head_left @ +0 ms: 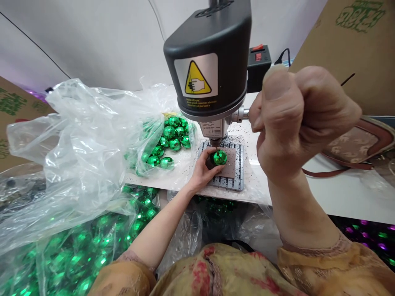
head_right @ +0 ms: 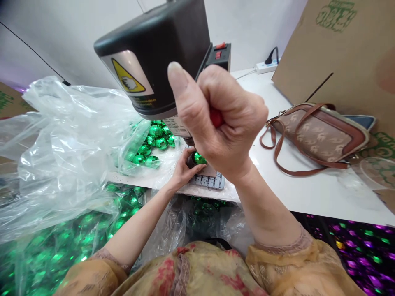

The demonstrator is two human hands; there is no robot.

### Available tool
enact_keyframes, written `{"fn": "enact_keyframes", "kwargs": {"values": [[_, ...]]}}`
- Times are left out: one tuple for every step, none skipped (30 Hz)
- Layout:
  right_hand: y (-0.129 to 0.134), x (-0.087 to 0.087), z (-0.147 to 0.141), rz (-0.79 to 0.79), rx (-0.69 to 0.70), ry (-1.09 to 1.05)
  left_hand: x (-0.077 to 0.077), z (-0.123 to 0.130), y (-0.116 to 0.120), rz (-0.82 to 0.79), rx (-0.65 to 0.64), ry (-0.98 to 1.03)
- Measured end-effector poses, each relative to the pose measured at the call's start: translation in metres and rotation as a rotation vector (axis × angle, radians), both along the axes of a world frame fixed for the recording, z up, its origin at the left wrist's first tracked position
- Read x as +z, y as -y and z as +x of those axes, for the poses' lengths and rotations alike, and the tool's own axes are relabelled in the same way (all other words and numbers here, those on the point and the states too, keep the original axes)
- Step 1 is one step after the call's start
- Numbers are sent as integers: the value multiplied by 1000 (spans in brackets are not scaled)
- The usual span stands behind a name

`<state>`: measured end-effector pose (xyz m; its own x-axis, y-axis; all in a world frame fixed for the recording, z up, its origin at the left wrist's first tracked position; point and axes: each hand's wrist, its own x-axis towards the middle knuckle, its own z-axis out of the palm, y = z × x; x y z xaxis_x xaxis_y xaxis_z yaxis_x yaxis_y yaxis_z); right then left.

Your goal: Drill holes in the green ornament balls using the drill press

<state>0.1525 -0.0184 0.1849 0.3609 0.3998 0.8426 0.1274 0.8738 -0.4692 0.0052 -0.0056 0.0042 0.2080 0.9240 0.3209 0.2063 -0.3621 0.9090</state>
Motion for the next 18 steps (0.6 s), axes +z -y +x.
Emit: {"fn": "enact_keyframes", "kwargs": {"values": [[0,0,0,5,3,0,0,-1,0,-11,-9,18],[-1,0,1,5,2,-1,-1,-1,0,-32,-11,42],[-1,-1,1,0,-2,-1,-2,-2,-1,-64,-6,72],[-1,-1,1,-9,-8,-1,-3,-3,-2,-103,4,110],[-1,-1,1,-21,-14,-1,-3,-4,-3,-143,13,152],[-1,-1,2,-32,-17,-1,-4,-5,-4,-180,24,197],[0,-1,2,-40,-19,0,-4,-6,-5,-207,39,239],[0,-1,2,-46,-18,4,-3,-8,-6,-222,58,276],[1,-1,2,-48,-16,10,-3,-9,-7,-229,78,301],[1,-1,2,-48,-17,18,-2,-11,-7,-230,99,314],[2,-1,3,-46,-22,23,-1,-12,-7,-231,115,314],[2,-1,3,-44,-28,27,0,-14,-6,-235,124,308],[2,0,3,-44,-30,30,1,-14,-6,-244,127,303],[3,0,3,-44,-30,29,1,-15,-5,-259,129,302],[3,0,3,-48,-25,26,2,-15,-4,-275,135,304],[3,0,3,-54,-19,22,2,-14,-4,-287,149,311],[3,0,3,-58,-14,19,3,-14,-5,-290,174,318],[3,0,3,-60,-13,16,4,-13,-6,-288,203,328]]}}
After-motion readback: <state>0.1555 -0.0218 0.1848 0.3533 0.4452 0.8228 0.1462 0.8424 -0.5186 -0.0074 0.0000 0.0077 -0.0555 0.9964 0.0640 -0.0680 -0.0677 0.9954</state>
